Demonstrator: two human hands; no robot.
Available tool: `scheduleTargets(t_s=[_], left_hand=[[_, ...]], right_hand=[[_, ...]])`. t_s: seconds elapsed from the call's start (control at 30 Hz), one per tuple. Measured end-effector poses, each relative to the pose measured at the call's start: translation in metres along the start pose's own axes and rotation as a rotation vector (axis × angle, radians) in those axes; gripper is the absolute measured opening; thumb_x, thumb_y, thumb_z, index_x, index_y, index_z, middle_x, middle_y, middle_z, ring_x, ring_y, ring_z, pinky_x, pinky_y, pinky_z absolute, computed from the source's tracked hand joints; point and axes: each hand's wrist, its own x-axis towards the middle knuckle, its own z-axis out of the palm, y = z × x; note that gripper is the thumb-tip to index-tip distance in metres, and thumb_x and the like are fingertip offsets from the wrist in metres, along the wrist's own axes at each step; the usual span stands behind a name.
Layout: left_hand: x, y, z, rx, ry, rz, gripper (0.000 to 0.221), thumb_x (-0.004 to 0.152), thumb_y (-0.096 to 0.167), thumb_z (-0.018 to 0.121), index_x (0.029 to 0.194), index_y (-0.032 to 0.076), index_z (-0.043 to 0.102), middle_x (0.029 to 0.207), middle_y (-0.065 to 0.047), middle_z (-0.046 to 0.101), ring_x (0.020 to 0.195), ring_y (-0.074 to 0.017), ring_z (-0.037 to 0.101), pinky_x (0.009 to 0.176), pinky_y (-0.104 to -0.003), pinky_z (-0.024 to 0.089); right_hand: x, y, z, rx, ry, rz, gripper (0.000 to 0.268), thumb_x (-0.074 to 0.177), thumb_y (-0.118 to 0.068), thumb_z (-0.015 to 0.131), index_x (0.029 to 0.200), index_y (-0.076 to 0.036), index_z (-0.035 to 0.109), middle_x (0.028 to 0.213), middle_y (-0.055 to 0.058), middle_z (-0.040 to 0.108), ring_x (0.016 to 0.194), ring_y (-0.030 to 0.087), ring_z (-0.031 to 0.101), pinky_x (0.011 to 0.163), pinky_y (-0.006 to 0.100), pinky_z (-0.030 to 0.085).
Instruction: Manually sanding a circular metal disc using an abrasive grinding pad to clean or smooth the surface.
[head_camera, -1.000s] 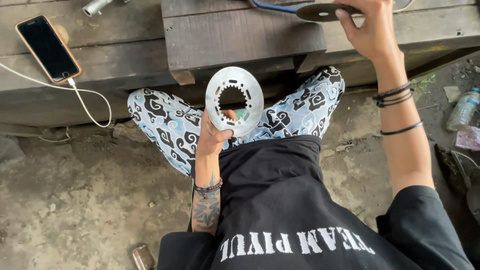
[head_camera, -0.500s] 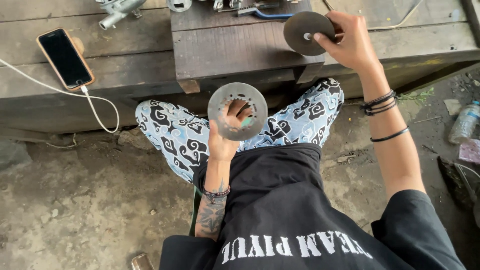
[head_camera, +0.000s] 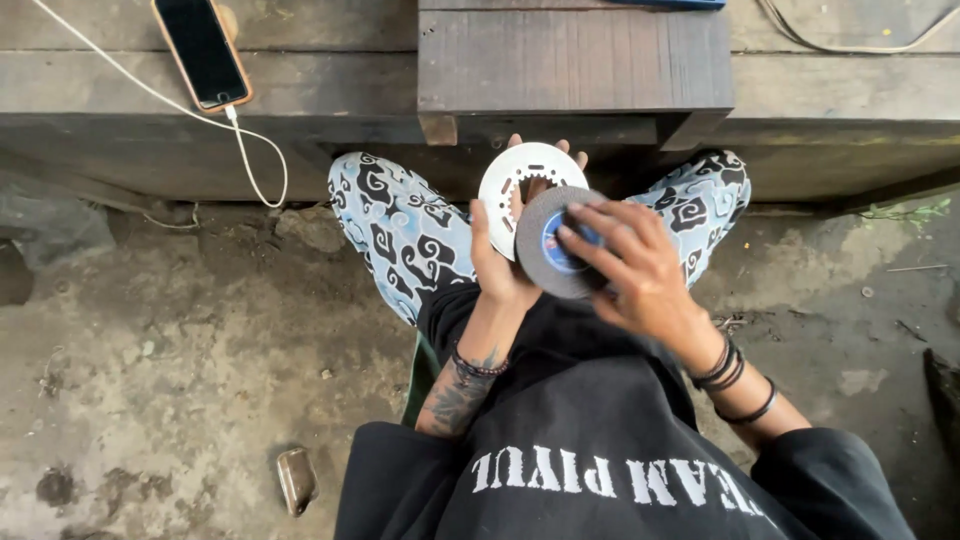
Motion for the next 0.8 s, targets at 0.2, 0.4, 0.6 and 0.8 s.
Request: scheduleTargets(t_s=[0.2, 0.4, 0.6, 0.8], left_hand=[[-0.005, -0.013, 0.004, 0.171, 0.006, 0.097, 0.08, 0.097, 0.033, 0.058, 0.166, 0.018, 0.021, 0.171, -0.023, 0.015, 0.158, -0.0467, 0.01, 0.124, -0.061, 0.021], [-0.011, -0.013, 0.007, 0.112, -0.008, 0.166, 0.097, 0.083, 0.042, 0.068, 0.164, 0.02, 0.02, 0.169, -0.024, 0.017, 0.158, -0.0483, 0.006, 0.125, -0.065, 0.017], [-0.01, -0.009, 0.012, 0.067, -0.081, 0.149, 0.053, 0.096, 0.029, 0.058, 0.147, 0.02, 0.051, 0.163, -0.02, 0.034, 0.158, -0.0468, 0.015, 0.123, -0.074, 0.015], [-0.007, -0.009, 0.034, 0.114, -0.141, 0.22, 0.051, 0.092, 0.026, 0.061, 0.143, 0.022, 0.054, 0.161, -0.019, 0.036, 0.158, -0.0459, 0.015, 0.123, -0.076, 0.014]], right_hand=[[0.026, -0.036, -0.015, 0.268, -0.166, 0.149, 0.073, 0.08, -0.047, 0.079, 0.126, 0.002, 0.05, 0.154, 0.029, 0.044, 0.144, 0.058, 0.034, 0.108, 0.069, 0.035], [0.016, -0.025, -0.002, 0.189, 0.025, 0.137, 0.066, 0.088, -0.05, 0.072, 0.133, -0.003, 0.061, 0.14, 0.02, 0.056, 0.136, 0.053, 0.048, 0.11, 0.061, 0.04], [0.006, -0.026, -0.007, 0.137, 0.083, -0.032, 0.062, 0.08, -0.06, 0.066, 0.114, -0.009, 0.079, 0.119, 0.017, 0.071, 0.112, 0.044, 0.066, 0.096, 0.052, 0.05], [0.014, -0.029, -0.012, 0.175, 0.163, -0.145, 0.055, 0.077, -0.055, 0.067, 0.104, -0.011, 0.083, 0.104, 0.014, 0.074, 0.102, 0.04, 0.069, 0.088, 0.047, 0.052]])
